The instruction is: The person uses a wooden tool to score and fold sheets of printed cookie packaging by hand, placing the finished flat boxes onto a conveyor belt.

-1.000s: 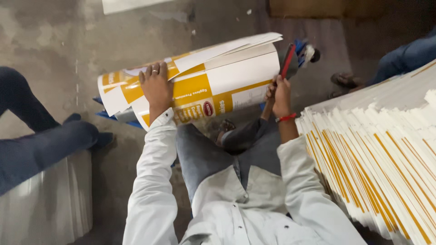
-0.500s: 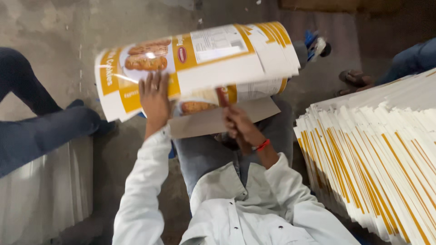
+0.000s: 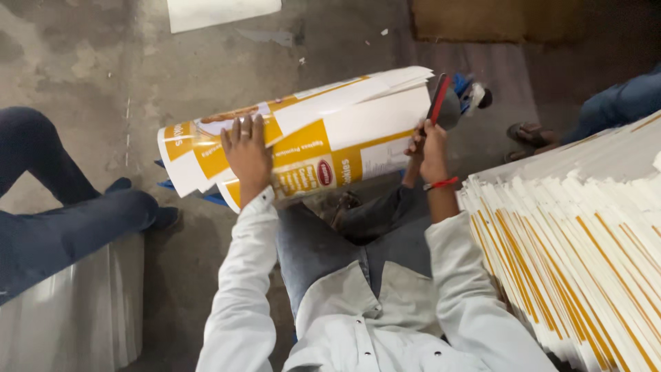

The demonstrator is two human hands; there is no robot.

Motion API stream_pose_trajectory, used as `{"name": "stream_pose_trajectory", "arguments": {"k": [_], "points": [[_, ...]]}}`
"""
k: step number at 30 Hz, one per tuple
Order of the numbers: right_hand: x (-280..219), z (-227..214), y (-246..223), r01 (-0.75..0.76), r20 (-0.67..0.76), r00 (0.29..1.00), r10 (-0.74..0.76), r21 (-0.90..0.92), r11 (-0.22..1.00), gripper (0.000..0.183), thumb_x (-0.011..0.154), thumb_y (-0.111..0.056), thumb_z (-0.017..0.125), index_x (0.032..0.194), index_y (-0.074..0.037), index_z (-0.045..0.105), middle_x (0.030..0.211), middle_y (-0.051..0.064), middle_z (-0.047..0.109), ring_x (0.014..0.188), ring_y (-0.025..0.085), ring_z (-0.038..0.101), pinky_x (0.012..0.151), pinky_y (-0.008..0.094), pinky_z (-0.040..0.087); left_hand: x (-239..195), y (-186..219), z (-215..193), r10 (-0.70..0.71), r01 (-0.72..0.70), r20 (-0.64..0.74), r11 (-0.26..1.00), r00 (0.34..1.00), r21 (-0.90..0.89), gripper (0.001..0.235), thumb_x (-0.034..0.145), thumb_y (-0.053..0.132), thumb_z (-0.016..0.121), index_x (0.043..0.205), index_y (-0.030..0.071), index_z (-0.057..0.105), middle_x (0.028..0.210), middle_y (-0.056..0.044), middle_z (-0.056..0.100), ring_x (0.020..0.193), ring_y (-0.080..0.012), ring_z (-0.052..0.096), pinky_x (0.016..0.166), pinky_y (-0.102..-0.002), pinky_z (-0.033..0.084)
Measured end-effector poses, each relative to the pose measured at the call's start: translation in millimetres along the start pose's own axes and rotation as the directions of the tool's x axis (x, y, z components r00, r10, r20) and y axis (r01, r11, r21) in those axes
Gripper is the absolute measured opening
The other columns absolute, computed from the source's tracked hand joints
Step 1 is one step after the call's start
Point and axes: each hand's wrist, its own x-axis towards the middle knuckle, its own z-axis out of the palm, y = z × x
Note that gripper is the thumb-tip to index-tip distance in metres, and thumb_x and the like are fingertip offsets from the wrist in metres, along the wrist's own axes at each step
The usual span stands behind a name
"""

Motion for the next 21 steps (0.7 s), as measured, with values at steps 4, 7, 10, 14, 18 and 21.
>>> {"name": "stream_pose_trajectory", "arguments": {"k": [4, 7, 10, 14, 18, 21], "points": [[-94, 79, 47, -0.07, -0.034, 0.997, 0.068, -0.054, 0.996, 0.021, 0.107, -0.038, 0.044, 0.095, -0.022, 0.051, 0.062, -0.003, 0.048, 0.044, 0.009, 0.047, 0.037, 0.027, 0.042, -63, 20, -13, 0.029, -0.027, -0.114, 0.999, 0.993, 0.024, 0.051, 0.094, 0.012, 0.065, 0.144, 0.015, 0.063, 0.151, -0.011, 0.056, 0.143, -0.0337, 0.049, 0.122, -0.058, 0.03], [-165, 102, 61, -0.281, 0.377, 0.877, 0.297, -0.1, 0.955, 0.032, 0.109, -0.038, 0.049, 0.088, -0.014, 0.049, 0.06, -0.003, 0.043, 0.039, 0.01, 0.042, 0.036, 0.027, 0.039, -103, 31, -22, 0.07, -0.06, -0.137, 0.996, 0.988, 0.073, 0.046, 0.099, 0.01, 0.062, 0.145, 0.014, 0.063, 0.152, -0.014, 0.054, 0.143, -0.0352, 0.049, 0.122, -0.059, 0.029], [-180, 94, 40, -0.378, 0.643, 0.682, 0.349, -0.098, 0.921, 0.03, 0.11, -0.038, 0.049, 0.091, -0.013, 0.052, 0.059, -0.004, 0.041, 0.038, 0.006, 0.038, 0.036, 0.024, 0.036, -100, 22, -32, 0.076, -0.067, -0.118, 0.994, 0.99, 0.084, 0.044, 0.099, 0.011, 0.063, 0.143, 0.014, 0.063, 0.147, -0.013, 0.056, 0.14, -0.0354, 0.049, 0.12, -0.058, 0.03], [-152, 67, 10, -0.431, 0.459, 0.765, 0.453, -0.158, 0.888, 0.027, 0.109, -0.036, 0.052, 0.092, -0.014, 0.053, 0.061, -0.005, 0.042, 0.043, 0.007, 0.04, 0.04, 0.025, 0.038, -33, -8, -24, 0.082, -0.081, 0.014, 0.996, 0.997, -0.032, 0.054, 0.082, 0.017, 0.069, 0.136, 0.008, 0.066, 0.138, -0.016, 0.063, 0.129, -0.037, 0.056, 0.109, -0.058, 0.038], [-90, 36, 4, -0.328, 0.256, 0.914, 0.316, 0.005, 0.945, 0.022, 0.108, -0.035, 0.054, 0.094, -0.017, 0.053, 0.065, -0.005, 0.045, 0.047, 0.008, 0.043, 0.047, 0.027, 0.043, 53, -35, 23, -0.075, 0.089, 0.188, 0.994, 0.979, -0.07, 0.025, 0.089, 0.021, 0.071, 0.112, 0.012, 0.072, 0.103, -0.017, 0.073, 0.094, -0.0415, 0.068, 0.081, -0.055, 0.052], [-39, -5, -2, -0.158, 0.148, 0.976, 0.159, -0.014, 0.987, 0.028, 0.11, -0.037, 0.049, 0.093, -0.016, 0.053, 0.066, -0.004, 0.045, 0.048, 0.011, 0.046, 0.048, 0.031, 0.045, 75, -36, 46, -0.095, 0.077, 0.255, 0.994, 0.962, 0.077, 0.014, 0.089, 0.021, 0.07, 0.102, 0.015, 0.073, 0.095, -0.016, 0.074, 0.09, -0.0402, 0.07, 0.078, -0.055, 0.053]]}}
